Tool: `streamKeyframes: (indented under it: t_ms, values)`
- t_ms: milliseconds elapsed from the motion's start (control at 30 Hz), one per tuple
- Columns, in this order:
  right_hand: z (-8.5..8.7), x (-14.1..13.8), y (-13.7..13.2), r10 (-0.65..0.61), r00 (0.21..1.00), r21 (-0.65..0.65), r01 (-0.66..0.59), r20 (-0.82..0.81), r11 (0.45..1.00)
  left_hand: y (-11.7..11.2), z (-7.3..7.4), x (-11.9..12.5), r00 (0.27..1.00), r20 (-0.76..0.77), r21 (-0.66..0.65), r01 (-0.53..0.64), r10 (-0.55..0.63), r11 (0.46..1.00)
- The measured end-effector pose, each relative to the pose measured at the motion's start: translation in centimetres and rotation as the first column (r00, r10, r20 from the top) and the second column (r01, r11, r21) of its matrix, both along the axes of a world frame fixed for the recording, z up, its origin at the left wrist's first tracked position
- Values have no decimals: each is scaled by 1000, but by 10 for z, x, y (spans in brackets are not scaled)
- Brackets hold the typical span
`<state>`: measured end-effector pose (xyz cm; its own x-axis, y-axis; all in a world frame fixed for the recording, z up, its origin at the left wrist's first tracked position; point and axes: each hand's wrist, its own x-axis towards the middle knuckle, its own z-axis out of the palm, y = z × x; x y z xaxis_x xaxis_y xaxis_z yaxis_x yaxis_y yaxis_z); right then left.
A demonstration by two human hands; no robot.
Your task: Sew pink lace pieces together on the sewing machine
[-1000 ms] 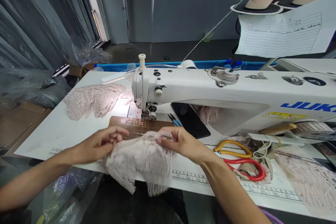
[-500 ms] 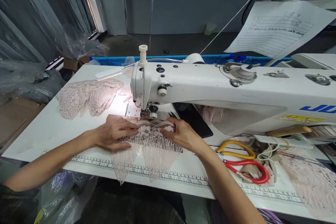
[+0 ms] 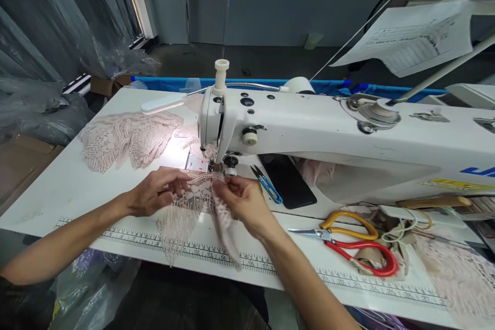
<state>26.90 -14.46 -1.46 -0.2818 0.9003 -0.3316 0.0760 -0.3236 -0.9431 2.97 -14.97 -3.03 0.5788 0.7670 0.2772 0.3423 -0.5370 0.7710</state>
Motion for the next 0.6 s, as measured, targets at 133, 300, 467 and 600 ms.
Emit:
streamKeyframes:
  t_ms: [133, 300, 467, 600]
  values:
    - [2, -28, -9, 137, 959, -69, -158, -247, 985, -1, 6, -6, 994, 92, -480, -2, 53, 877]
    - [-15, -7, 1, 210, 962, 231, -247, 172, 941, 0, 14, -8, 934, -286, -326, -303, 212, 896]
    - [-30, 14, 1, 51, 763, 605, -550, 645, 575, 2, 17, -13, 892, -391, -289, -354, 228, 889]
    - [-40, 9, -2, -84, 633, 615, -699, 770, 366, 7, 14, -19, 880, -385, -266, -394, 277, 880]
